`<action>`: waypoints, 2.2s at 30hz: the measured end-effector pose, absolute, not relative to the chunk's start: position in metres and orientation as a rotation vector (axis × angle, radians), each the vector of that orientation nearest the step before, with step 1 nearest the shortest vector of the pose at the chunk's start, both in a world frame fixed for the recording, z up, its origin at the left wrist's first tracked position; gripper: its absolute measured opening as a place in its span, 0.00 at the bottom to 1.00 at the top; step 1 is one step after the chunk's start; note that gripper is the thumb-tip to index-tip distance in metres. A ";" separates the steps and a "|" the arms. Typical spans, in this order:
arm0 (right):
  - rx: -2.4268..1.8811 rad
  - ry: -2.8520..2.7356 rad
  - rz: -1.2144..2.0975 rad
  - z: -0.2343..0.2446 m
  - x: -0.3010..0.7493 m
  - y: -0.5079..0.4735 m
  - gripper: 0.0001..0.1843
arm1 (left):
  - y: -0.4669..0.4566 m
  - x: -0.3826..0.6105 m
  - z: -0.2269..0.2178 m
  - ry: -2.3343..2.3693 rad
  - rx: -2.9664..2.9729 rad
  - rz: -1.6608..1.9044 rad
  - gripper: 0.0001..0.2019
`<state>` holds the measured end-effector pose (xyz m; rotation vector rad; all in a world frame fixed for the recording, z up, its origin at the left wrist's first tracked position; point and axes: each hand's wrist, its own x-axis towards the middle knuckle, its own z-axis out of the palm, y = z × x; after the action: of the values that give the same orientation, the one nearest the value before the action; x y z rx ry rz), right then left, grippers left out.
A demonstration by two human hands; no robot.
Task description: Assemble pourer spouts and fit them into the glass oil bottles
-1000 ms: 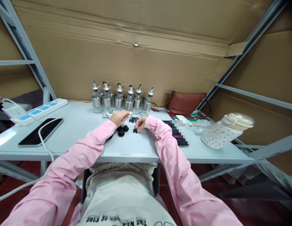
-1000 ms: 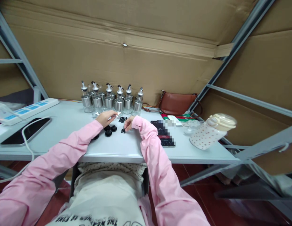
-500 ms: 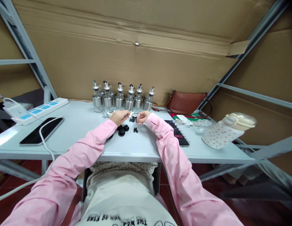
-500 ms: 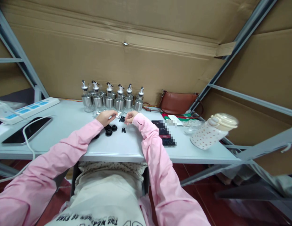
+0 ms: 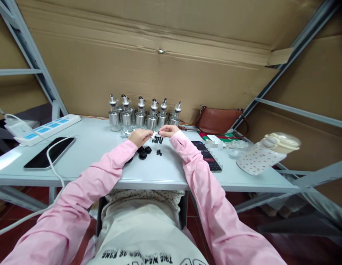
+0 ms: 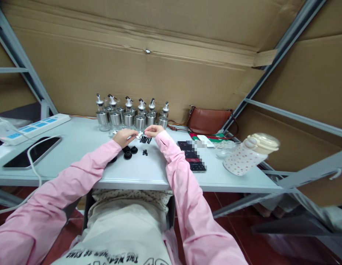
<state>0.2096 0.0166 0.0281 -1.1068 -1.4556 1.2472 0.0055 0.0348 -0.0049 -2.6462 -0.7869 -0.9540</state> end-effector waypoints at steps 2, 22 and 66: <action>-1.114 -1.449 1.247 0.029 0.209 0.016 0.23 | 0.035 0.005 -0.005 -0.778 -2.638 -0.958 0.07; -1.040 -1.309 1.423 0.016 0.207 0.025 0.15 | 0.034 0.005 -0.004 -0.794 -2.585 -0.963 0.08; -0.627 -1.342 1.696 0.013 0.204 0.021 0.18 | 0.033 0.005 -0.005 -0.908 -2.630 -0.933 0.11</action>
<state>0.2036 0.0213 0.0126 -0.6273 -1.3424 1.6962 0.0052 0.0333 -0.0051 -2.6301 -0.9081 -0.9332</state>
